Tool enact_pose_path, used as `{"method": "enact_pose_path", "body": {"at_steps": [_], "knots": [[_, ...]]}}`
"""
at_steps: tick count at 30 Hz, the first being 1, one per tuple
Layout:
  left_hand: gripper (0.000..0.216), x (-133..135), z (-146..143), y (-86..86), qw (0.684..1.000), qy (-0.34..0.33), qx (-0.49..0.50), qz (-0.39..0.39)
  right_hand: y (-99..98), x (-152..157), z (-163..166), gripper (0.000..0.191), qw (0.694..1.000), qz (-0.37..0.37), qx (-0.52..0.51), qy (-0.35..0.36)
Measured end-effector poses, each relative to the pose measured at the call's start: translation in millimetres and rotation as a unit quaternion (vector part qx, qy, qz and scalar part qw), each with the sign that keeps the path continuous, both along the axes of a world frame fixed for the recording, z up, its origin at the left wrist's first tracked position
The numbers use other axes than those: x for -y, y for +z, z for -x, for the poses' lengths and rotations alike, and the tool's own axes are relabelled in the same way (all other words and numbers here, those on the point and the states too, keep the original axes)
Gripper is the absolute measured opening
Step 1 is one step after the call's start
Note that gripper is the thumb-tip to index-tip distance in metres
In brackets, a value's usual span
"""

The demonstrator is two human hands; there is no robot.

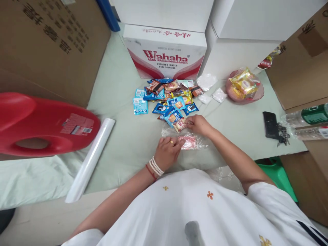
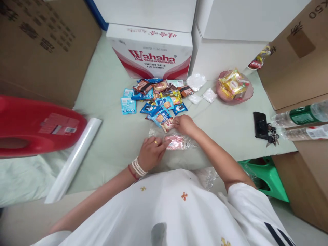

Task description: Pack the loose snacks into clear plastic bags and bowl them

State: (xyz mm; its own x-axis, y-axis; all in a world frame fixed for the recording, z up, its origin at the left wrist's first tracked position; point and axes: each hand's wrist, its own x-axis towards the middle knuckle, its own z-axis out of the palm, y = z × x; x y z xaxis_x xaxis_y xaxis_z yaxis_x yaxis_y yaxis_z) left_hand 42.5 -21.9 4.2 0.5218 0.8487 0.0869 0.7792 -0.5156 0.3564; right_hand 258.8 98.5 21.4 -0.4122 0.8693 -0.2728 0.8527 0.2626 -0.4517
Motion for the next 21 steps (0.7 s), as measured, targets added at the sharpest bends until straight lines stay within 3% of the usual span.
{"method": "enact_pose_path", "body": {"at_steps": [4, 8, 13, 18, 19, 21], "knots": [[0.039, -3.6, -11.5, -6.3, 0.999, 0.017, -0.035, 0.021, 17.1, 24.9, -7.8, 0.029, 0.985, -0.045, -0.070, 0.152], [0.036, -1.7, -11.4, -11.7, 0.997, 0.022, -0.068, 0.013, 16.8, 71.3, -15.2, 0.040, 0.960, -0.102, 0.014, 0.259], [0.032, -1.8, -8.3, -20.9, 0.999, 0.024, -0.021, -0.017, 0.1, 109.6, -20.9, 0.057, 0.957, -0.147, 0.055, 0.243], [0.030, 8.7, 19.6, -29.3, 0.990, -0.024, 0.140, 0.006, -9.2, 122.7, -16.2, 0.060, 0.962, -0.159, 0.065, 0.213], [0.029, 12.1, 27.6, -30.8, 0.982, -0.012, 0.188, 0.015, -10.6, 124.0, -14.8, 0.059, 0.964, -0.157, 0.064, 0.206], [0.032, 16.5, 41.1, -33.1, 0.956, 0.092, 0.280, 0.015, -13.2, 125.9, -12.5, 0.056, 0.967, -0.155, 0.061, 0.194]]}}
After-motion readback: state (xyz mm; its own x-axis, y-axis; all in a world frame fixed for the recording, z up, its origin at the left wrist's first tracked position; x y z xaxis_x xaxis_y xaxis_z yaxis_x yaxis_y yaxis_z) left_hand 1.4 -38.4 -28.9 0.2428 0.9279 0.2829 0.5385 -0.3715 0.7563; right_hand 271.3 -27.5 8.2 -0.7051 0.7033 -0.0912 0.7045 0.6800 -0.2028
